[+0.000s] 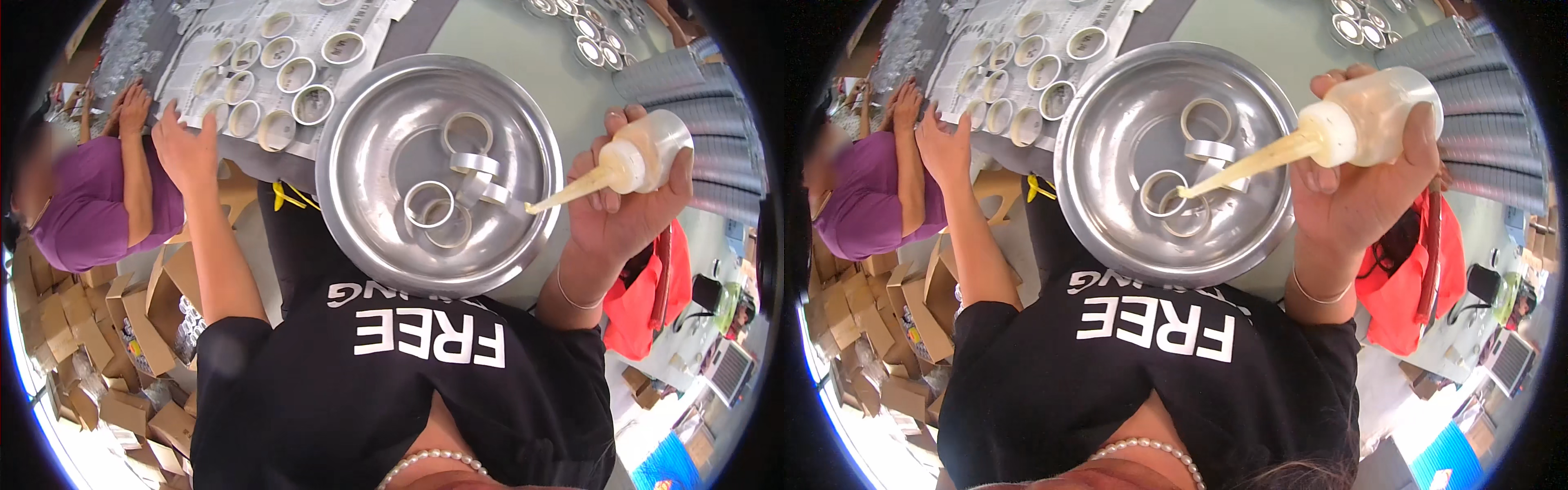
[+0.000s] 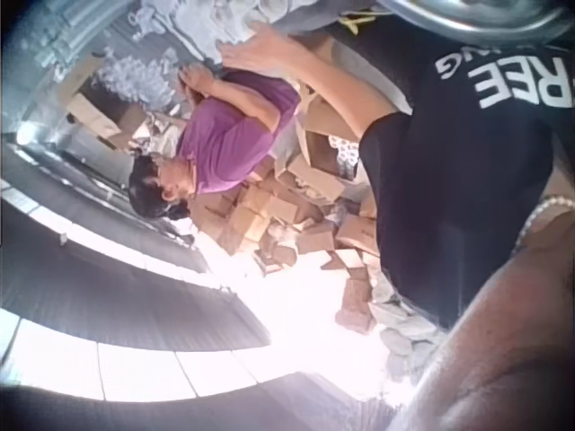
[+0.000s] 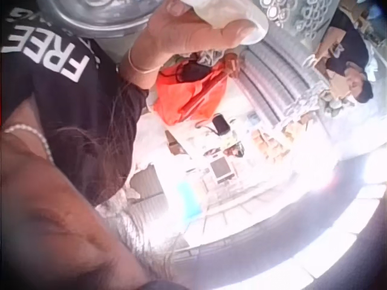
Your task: The person applies a viscous substance from a squeeze bottle onto the inner rim of small metal rings. They pick up each ring from a metal bowl, apply the substance, and place the ring back into the bowl. The process is repeated for multiple rings in a repetitive assembly line fashion.
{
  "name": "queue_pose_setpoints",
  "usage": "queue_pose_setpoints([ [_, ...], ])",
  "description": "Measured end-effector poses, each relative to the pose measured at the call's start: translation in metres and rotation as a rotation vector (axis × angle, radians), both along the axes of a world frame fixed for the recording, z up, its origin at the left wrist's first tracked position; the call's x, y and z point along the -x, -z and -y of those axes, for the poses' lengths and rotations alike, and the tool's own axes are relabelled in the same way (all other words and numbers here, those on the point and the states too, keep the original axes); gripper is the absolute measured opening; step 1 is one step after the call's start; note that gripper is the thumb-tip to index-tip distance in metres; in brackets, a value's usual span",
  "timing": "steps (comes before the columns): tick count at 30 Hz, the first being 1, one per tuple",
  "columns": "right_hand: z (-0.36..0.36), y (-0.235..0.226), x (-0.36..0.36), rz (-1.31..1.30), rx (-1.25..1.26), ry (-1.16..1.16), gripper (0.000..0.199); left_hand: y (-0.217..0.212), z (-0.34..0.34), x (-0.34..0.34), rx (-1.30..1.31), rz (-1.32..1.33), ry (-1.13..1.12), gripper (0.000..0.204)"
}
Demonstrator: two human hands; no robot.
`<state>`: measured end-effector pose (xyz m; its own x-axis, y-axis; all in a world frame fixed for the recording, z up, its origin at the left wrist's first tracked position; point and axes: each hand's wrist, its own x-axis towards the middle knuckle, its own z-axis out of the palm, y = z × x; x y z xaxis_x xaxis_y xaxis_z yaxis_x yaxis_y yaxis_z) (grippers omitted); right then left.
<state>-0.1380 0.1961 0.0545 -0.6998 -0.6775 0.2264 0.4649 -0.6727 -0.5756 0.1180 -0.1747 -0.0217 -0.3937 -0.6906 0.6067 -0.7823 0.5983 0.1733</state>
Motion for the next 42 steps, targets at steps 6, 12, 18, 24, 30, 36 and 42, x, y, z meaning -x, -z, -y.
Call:
queue_pose_setpoints([
  [6, -0.004, 0.000, 0.000, -0.045, -0.013, 0.017, 0.058, -0.025, -0.178, 0.070, -0.745, 0.195, 1.068, 0.063],
  [12, -0.007, -0.005, -0.002, -0.064, 0.022, 0.053, 0.062, -0.006, -0.188, 0.082, -0.868, 0.502, 1.038, 0.070],
  [18, 0.005, -0.001, -0.028, -0.592, -0.226, 0.586, 0.066, -0.037, -0.190, 0.063, -2.072, -0.674, 0.759, 0.059],
  [24, -0.017, -0.010, -0.031, -1.173, -0.132, 0.291, 0.070, -0.049, -0.201, 0.057, -2.362, -0.724, 0.760, 0.073],
  [30, -0.010, -0.008, -0.039, -1.355, -0.121, 0.293, 0.075, -0.052, -0.204, 0.051, -2.364, -0.693, 0.774, 0.071],
  [36, -0.011, -0.013, -0.041, -1.363, -0.192, 0.268, 0.073, -0.065, -0.206, 0.054, -2.044, -0.689, 0.906, 0.070],
  [42, -0.010, -0.010, -0.045, -1.218, -0.271, 0.308, 0.065, -0.055, -0.203, 0.054, -1.402, -0.638, 1.223, 0.078],
])
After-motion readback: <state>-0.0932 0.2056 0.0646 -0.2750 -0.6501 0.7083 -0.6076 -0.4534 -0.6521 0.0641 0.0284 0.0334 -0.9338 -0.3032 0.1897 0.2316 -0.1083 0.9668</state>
